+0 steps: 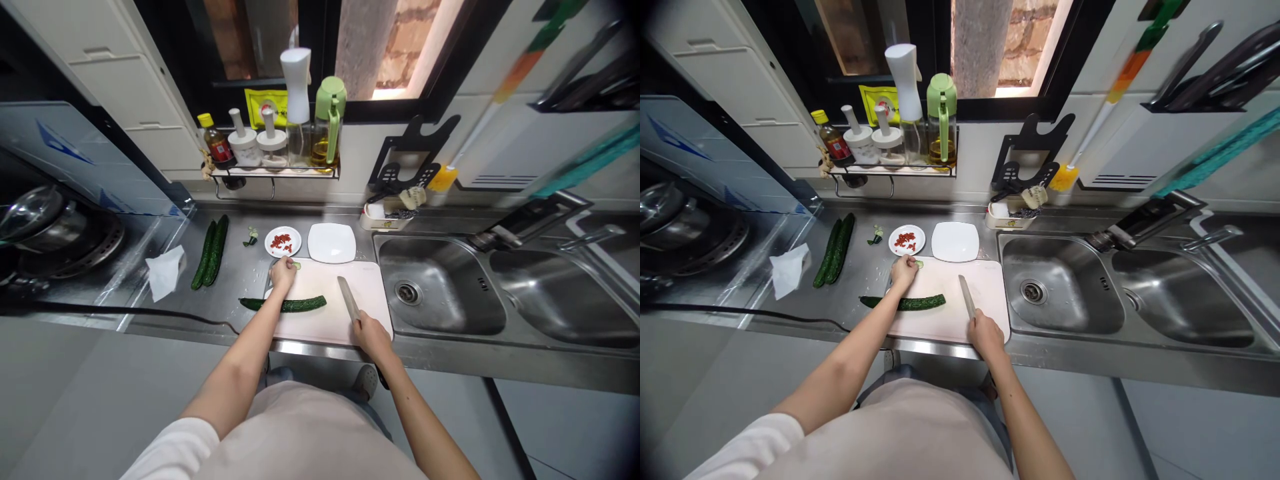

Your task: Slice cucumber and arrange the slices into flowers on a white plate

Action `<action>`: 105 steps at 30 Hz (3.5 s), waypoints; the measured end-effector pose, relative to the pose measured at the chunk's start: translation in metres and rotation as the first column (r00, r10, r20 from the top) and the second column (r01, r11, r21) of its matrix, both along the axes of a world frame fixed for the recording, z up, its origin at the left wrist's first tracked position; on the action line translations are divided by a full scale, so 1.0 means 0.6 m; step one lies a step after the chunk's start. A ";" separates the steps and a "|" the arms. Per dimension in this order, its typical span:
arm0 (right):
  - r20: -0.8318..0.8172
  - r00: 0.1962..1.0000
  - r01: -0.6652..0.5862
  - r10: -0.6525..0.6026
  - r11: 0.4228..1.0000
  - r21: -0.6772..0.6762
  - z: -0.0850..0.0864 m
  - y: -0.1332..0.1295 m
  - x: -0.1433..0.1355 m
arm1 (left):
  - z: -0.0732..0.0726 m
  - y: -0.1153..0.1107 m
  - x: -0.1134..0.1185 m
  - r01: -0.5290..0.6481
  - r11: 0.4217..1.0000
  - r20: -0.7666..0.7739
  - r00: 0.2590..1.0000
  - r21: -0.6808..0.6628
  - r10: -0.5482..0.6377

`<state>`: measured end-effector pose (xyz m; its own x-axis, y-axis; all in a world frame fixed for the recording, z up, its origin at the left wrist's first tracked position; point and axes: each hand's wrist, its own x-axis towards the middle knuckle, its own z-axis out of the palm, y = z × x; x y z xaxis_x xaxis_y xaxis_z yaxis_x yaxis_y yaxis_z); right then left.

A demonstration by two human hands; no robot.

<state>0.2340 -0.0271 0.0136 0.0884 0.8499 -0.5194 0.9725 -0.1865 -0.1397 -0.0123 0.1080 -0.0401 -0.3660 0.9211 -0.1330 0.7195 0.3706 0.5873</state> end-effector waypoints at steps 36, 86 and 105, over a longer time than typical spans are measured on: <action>-0.008 1.000 -0.012 0.011 1.000 -0.024 0.002 0.004 0.001 | -0.023 -0.014 -0.015 0.025 0.984 0.031 0.999 0.175 -0.031; -0.040 0.980 -0.196 0.197 0.980 0.021 0.063 -0.006 -0.065 | 0.003 -0.173 0.052 0.679 0.715 -0.245 0.731 0.169 -0.637; -0.051 0.977 -0.208 0.207 0.978 -0.015 0.063 -0.026 -0.055 | 0.001 -0.170 0.051 0.676 0.714 -0.209 0.736 0.183 -0.643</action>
